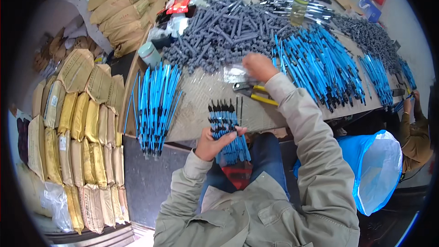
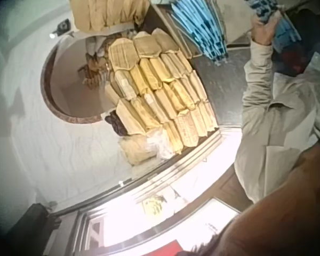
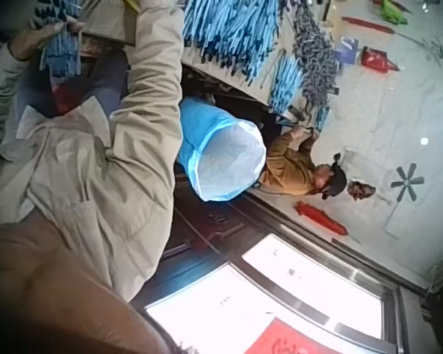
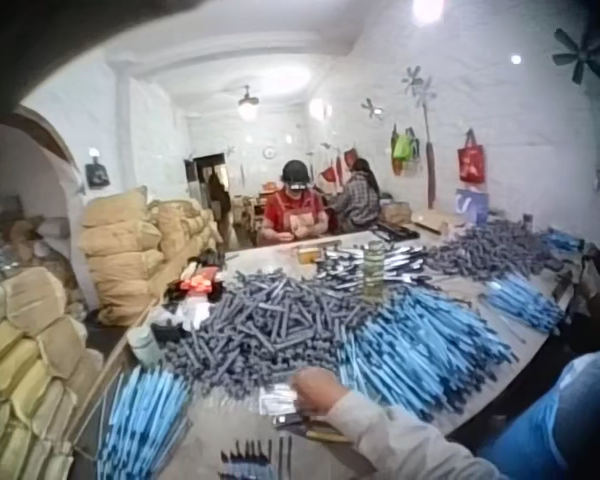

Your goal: The person assembles blue multi-pronged components by inserting them into black hubs and securing them with pliers.

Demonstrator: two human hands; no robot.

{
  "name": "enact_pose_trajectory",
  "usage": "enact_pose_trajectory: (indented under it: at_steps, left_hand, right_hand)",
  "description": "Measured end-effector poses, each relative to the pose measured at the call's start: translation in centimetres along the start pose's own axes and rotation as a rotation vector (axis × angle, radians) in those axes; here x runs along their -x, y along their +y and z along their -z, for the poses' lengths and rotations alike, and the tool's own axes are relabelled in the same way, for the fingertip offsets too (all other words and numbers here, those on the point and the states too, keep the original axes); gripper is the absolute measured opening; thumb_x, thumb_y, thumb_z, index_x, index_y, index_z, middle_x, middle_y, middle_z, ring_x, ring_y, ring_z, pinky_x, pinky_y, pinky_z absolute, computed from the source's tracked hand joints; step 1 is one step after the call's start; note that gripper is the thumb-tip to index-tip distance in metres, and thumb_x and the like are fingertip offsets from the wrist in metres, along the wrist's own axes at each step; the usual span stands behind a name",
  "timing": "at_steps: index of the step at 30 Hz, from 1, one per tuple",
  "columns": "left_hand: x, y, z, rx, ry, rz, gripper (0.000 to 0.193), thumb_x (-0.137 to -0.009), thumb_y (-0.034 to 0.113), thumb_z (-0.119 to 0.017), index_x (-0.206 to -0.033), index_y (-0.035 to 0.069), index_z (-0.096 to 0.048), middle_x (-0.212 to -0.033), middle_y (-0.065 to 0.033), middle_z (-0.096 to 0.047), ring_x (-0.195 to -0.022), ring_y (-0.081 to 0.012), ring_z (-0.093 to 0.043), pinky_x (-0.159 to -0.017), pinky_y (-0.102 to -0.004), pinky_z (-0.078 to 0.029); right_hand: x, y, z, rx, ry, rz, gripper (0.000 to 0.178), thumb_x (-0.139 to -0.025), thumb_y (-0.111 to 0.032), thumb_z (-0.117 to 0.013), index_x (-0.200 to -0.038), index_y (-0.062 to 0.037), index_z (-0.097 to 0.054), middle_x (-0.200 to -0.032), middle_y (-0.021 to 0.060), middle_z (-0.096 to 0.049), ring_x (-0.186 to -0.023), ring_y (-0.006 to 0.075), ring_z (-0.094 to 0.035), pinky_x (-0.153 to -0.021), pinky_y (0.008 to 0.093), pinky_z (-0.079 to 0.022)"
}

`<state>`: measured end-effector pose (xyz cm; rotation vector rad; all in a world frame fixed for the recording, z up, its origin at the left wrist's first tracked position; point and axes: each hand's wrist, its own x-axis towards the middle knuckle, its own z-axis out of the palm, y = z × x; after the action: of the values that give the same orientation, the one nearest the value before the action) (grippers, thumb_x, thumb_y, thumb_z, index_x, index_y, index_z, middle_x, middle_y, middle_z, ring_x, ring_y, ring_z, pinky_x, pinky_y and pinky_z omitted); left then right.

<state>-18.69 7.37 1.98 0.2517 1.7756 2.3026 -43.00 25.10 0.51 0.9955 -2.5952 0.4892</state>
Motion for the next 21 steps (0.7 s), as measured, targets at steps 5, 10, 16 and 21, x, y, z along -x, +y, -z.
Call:
enact_pose_trajectory:
  at_steps: [5, 10, 16, 21]
  left_hand:
    - [0.1, 0.4, 0.2, 0.027, 0.022, -0.005, 0.025, -0.085, 0.013, -0.062, -0.103, -0.004, -0.062, -0.1, -0.0131, -0.065, -0.095, -0.0163, -0.061, -0.085, -0.0301, -0.047]
    - [0.2, 0.5, -0.1, 0.036, 0.006, -0.01, 0.023, -0.085, 0.012, -0.062, -0.102, -0.004, -0.061, -0.099, -0.0122, -0.065, -0.096, -0.0168, -0.061, -0.085, -0.0306, -0.047]
    - [0.6, 0.3, -0.1, 0.048, 0.0, 0.019, 0.023, -0.085, 0.012, -0.063, -0.101, -0.004, -0.061, -0.098, -0.0116, -0.065, -0.098, -0.0176, -0.061, -0.085, -0.0309, -0.047]
    - [0.7, 0.5, -0.1, 0.045, -0.006, 0.017, 0.024, -0.084, 0.013, -0.063, -0.102, -0.004, -0.061, -0.098, -0.0116, -0.065, -0.097, -0.0171, -0.06, -0.084, -0.0306, -0.047]
  right_hand:
    - [4.1, -6.2, 5.6, -0.924, 0.143, -0.196, 0.005, -0.085, -0.004, -0.051, -0.081, -0.0012, -0.051, -0.081, 0.0116, -0.059, -0.064, 0.0207, -0.06, -0.058, 0.031, -0.046]
    - [10.0, -10.5, 7.7, -0.684, 0.262, 0.161, 0.007, -0.083, 0.0, -0.056, -0.089, -0.0027, -0.058, -0.083, 0.01, -0.057, -0.062, 0.0166, -0.057, -0.054, 0.0262, -0.043]
    - [11.8, -11.8, 9.0, -0.426, 0.289, 0.08, 0.022, -0.076, 0.003, -0.062, -0.095, -0.0072, -0.066, -0.08, 0.0099, -0.054, -0.061, 0.0187, -0.055, -0.051, 0.0262, -0.042]
    - [11.7, -12.3, 9.4, -0.383, 0.266, 0.089, 0.03, -0.071, 0.005, -0.064, -0.098, -0.0092, -0.067, -0.077, 0.0088, -0.053, -0.062, 0.0204, -0.057, -0.051, 0.0273, -0.042]
